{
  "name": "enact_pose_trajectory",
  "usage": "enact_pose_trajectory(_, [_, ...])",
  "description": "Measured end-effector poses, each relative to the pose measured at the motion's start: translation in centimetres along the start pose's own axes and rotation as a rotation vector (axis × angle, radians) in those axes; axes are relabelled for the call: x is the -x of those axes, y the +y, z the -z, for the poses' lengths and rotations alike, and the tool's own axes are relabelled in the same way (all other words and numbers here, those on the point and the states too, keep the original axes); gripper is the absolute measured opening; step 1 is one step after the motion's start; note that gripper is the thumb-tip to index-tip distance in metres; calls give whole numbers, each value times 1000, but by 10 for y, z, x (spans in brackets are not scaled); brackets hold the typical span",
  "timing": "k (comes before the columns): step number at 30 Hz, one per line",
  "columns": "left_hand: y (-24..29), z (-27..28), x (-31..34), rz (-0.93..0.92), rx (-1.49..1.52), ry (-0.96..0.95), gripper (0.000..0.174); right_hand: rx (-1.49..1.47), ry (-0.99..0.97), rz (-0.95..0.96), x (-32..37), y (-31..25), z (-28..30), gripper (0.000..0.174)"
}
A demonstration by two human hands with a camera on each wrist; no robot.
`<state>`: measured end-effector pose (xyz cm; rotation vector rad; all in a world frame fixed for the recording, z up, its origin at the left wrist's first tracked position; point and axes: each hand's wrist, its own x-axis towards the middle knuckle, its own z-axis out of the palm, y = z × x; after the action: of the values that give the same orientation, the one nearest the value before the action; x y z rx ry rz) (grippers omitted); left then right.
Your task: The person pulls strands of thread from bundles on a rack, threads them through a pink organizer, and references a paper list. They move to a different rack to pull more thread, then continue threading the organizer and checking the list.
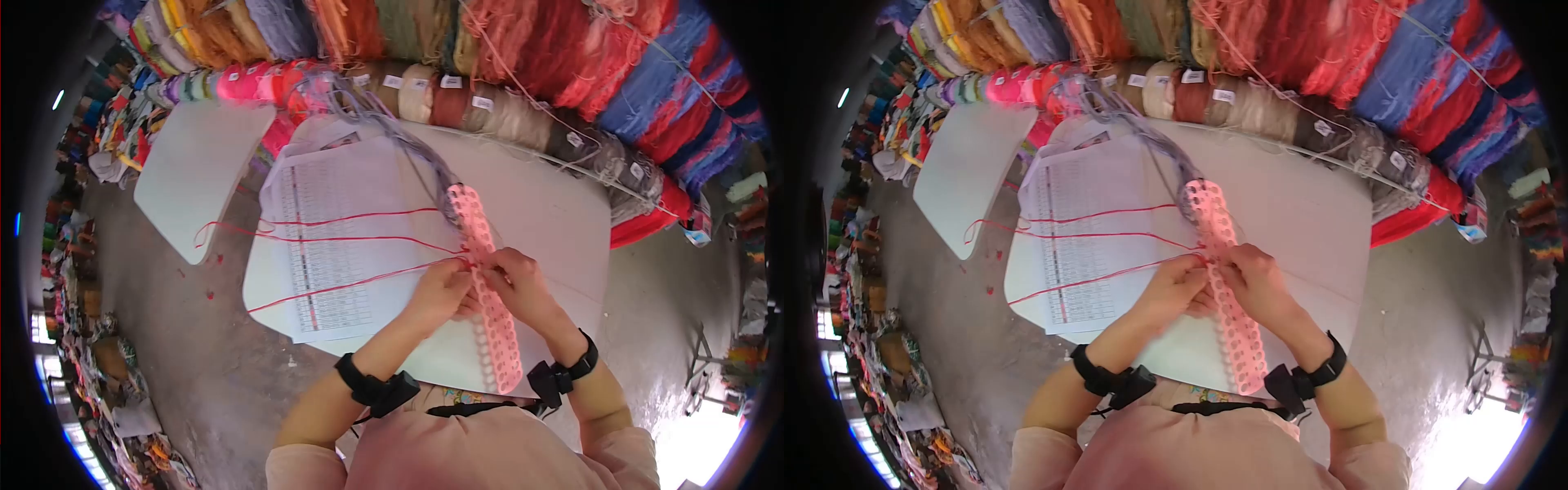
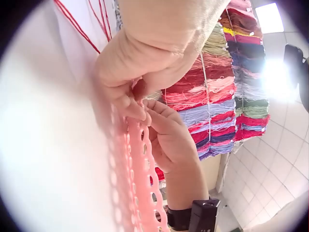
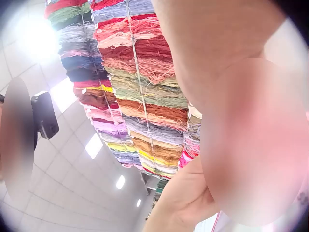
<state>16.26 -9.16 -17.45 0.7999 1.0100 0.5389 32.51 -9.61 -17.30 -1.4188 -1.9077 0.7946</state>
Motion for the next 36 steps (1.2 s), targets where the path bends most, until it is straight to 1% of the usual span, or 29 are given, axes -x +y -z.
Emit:
enact_pose_trajectory(1, [-1,-1,-1,-1,3,12,14,20,11,35,0,0,-2,10])
enact_pose_trajectory(4, [-11,-1,-4,-21,9,41,12,17,-13,-12,1,-4,-3,8])
enact_pose_trajectory(6, [-15,-2,-5,-45,44,54,12,-17,12,3,1,-8,-5,8])
enact_pose_trajectory(9, [-13,-4,-2,-33,-74,70,12,-45,-16,-27,2,-15,-7,8])
enact_pose_trajectory(12, [-14,-5,5,-176,-204,209,13,-91,17,-61,3,-16,-12,8])
enact_pose_trajectory(15, [-18,8,20,-125,238,131,16,-76,23,-110,9,-11,-18,7])
enact_pose_trajectory(18, [-11,22,40,-37,717,-151,19,-3,18,-2,15,-8,-24,6])
enact_pose_trajectory(21, [-4,18,31,28,535,-247,23,-453,69,-230,21,-8,-29,10])
enact_pose_trajectory(24, [0,1,20,-43,-5,-78,27,-712,49,-318,24,-5,-21,15])
enact_pose_trajectory(27, [9,15,29,-166,-323,-30,33,-491,-15,-179,26,-2,-26,16])
enact_pose_trajectory(30, [22,28,41,3,-237,-190,34,-394,59,-132,30,2,-36,17])
enact_pose_trajectory(33, [5,22,37,-93,-110,-31,36,-469,126,-124,31,-5,-40,16])
enact_pose_trajectory(36, [3,15,37,-85,-142,177,36,-456,149,-132,35,3,-43,16])
